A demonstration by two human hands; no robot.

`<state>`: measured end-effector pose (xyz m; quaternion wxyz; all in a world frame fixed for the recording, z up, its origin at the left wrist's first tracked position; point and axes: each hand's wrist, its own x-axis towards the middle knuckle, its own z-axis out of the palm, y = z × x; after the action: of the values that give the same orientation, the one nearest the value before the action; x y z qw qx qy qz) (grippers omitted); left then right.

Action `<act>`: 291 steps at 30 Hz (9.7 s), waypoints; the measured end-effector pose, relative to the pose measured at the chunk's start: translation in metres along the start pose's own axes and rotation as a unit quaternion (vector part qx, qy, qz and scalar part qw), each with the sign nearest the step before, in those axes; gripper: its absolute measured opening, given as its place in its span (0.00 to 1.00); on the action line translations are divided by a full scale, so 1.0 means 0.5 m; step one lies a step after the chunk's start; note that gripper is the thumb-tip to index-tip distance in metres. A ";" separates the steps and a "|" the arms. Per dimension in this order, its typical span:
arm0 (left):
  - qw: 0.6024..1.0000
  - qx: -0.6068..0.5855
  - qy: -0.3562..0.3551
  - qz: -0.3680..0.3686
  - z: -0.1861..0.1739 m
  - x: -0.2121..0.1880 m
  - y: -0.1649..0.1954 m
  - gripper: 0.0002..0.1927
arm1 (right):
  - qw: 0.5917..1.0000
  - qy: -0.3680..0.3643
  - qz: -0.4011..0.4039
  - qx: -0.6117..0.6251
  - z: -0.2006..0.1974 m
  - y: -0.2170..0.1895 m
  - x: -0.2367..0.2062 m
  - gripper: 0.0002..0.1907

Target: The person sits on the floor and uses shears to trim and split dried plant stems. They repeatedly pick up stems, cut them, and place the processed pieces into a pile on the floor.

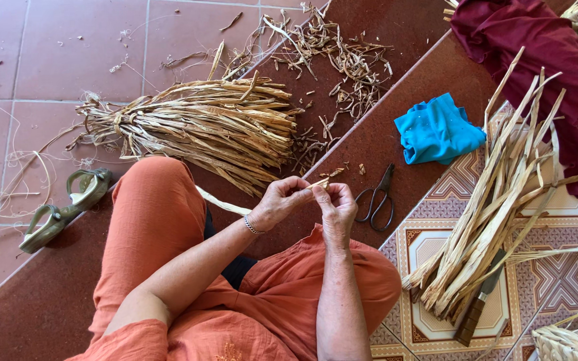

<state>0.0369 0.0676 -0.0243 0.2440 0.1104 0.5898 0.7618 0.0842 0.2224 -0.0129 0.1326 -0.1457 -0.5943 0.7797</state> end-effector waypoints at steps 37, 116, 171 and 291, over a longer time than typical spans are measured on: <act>0.968 0.161 -0.119 -0.150 0.082 0.063 0.032 0.18 | 0.978 0.168 0.113 0.055 -0.039 -0.002 0.042 0.14; 0.950 0.030 -0.141 -0.279 -0.116 -0.251 0.066 0.17 | 0.978 0.177 0.106 0.010 -0.160 0.114 0.173 0.11; 0.993 0.071 0.090 0.031 -0.205 0.036 0.163 0.11 | 0.971 0.171 0.098 -0.137 -0.218 -0.017 0.097 0.29; 0.999 0.011 0.042 -0.012 -0.074 0.106 0.229 0.12 | 0.991 0.061 0.032 -0.117 -0.166 -0.043 0.055 0.48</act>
<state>-0.0531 0.0418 0.0679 0.2268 0.0738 0.6092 0.7563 0.0915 0.3119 -0.0151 0.1258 -0.2261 -0.6673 0.6984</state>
